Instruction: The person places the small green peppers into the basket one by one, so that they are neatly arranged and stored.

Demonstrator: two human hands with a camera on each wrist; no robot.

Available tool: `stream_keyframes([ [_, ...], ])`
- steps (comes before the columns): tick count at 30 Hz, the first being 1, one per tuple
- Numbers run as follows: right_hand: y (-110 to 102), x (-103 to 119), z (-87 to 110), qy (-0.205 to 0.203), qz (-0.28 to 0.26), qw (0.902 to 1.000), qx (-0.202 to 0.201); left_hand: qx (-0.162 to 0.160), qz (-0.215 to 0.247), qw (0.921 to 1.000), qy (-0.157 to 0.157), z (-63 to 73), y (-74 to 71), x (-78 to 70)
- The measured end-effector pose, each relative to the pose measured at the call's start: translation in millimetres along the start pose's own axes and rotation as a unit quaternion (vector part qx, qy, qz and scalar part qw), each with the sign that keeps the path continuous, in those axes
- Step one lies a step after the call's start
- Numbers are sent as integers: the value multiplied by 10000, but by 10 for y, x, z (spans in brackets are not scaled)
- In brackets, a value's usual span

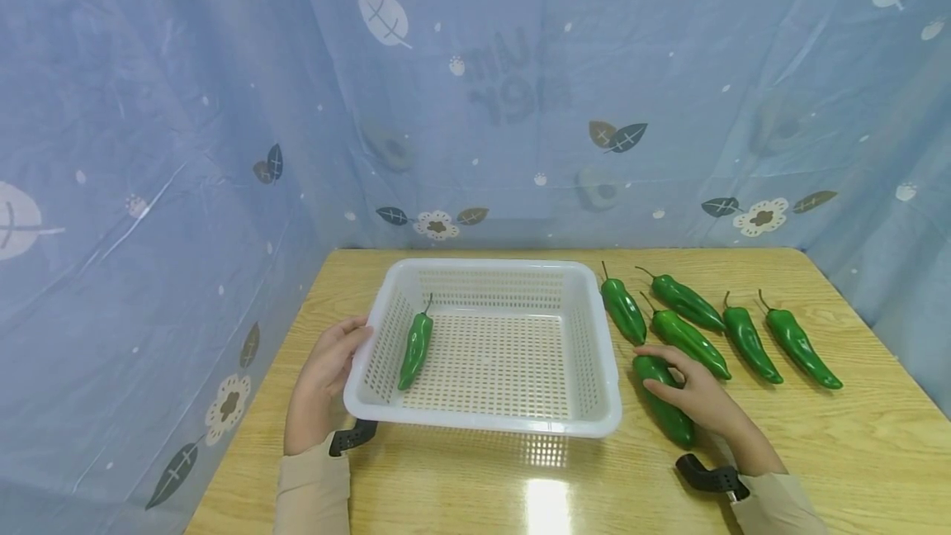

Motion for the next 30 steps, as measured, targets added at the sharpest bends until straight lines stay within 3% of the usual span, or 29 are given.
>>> stream_keyframes([
  [12,-71,58,-68,130,-322,9990,-274,166,76,9998,-33,32,18,-29],
  [24,-203,134,-151,220,-277,9959,-828,137,132,9998,24,-6,9,-13],
  [30,-223,150,-208,396,-135,9953,-876,176,86,9998,-7,-9,21,1],
])
Point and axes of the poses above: each hand's wrist, its own z-axis away from the middle knuckle, its own y-axis out of the palm, x = y × z, the point moved 10 cm from there along -z, towards the middle knuckle, and after that the axes turned 14 degrees about -x, right-handed, at the moved point
